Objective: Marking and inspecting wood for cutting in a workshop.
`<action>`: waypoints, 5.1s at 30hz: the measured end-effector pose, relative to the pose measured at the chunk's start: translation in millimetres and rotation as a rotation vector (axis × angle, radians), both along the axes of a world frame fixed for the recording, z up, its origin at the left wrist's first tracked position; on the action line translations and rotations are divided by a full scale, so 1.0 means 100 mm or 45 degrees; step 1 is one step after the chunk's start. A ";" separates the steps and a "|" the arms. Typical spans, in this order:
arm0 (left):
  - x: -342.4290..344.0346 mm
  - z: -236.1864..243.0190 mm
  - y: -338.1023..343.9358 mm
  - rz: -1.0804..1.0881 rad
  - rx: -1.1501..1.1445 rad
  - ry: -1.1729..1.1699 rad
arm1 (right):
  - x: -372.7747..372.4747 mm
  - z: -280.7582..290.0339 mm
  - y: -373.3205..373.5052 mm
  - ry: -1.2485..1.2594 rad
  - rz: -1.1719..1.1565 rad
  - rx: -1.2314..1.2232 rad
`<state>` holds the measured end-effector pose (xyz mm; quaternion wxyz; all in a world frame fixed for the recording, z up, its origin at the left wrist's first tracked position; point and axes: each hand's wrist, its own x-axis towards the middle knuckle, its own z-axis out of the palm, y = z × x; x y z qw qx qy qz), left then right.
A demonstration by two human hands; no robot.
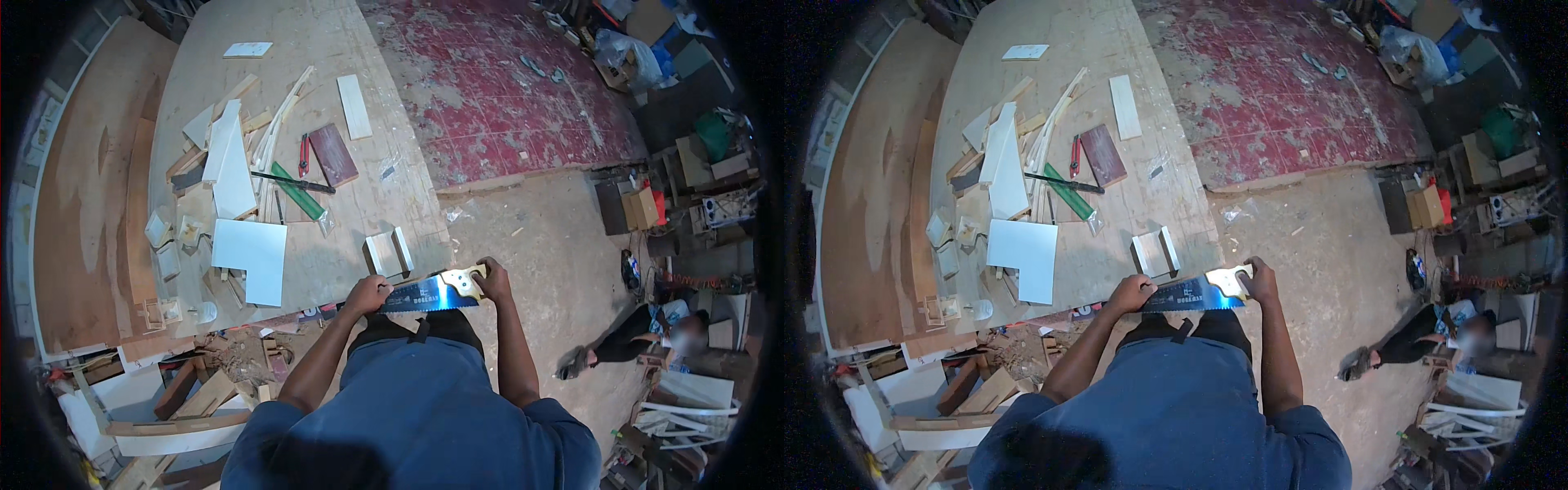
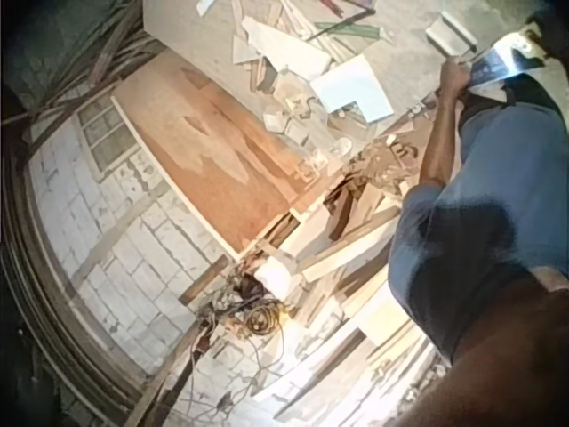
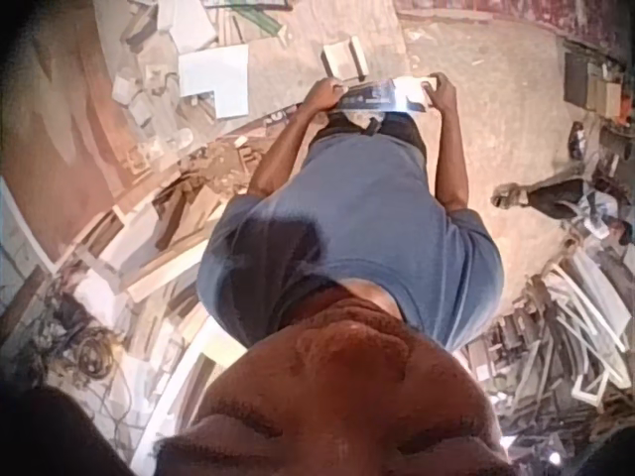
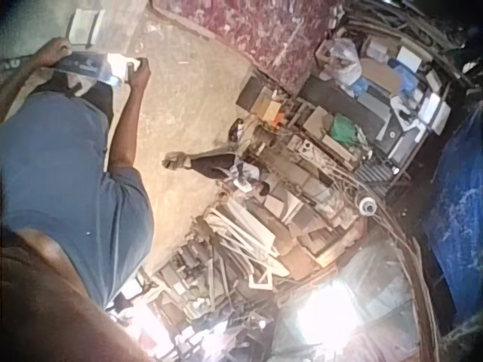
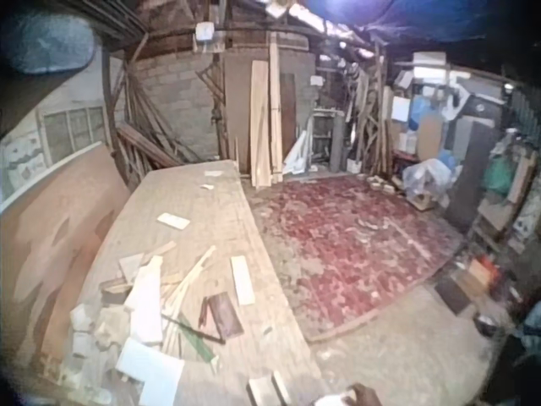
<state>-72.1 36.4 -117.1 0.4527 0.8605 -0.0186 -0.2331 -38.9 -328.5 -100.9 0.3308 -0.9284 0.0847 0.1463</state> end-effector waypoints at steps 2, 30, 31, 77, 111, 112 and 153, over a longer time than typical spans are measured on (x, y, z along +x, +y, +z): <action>0.02 -0.02 -0.04 -0.007 -0.013 0.073 | 0.08 -0.08 -0.06 -0.003 0.047 0.008; -0.24 0.63 -1.05 0.821 0.458 -0.118 | 1.67 -0.52 -0.28 0.170 0.632 0.417; -0.23 0.64 -1.02 0.835 0.458 -0.165 | 1.66 -0.51 -0.26 0.159 0.634 0.443; -0.15 -0.38 -1.66 1.402 0.669 0.266 | 1.76 -0.75 -1.50 0.279 -0.582 0.825; 0.14 -0.75 -1.75 1.766 0.754 0.101 | 1.64 -0.44 -1.46 0.488 -0.517 0.804; 0.14 -0.74 -1.74 1.756 0.758 0.096 | 1.64 -0.47 -1.45 0.475 -0.511 0.790; -0.06 -0.79 -1.31 1.952 -1.078 0.227 | 1.46 -0.45 0.72 0.550 0.156 0.863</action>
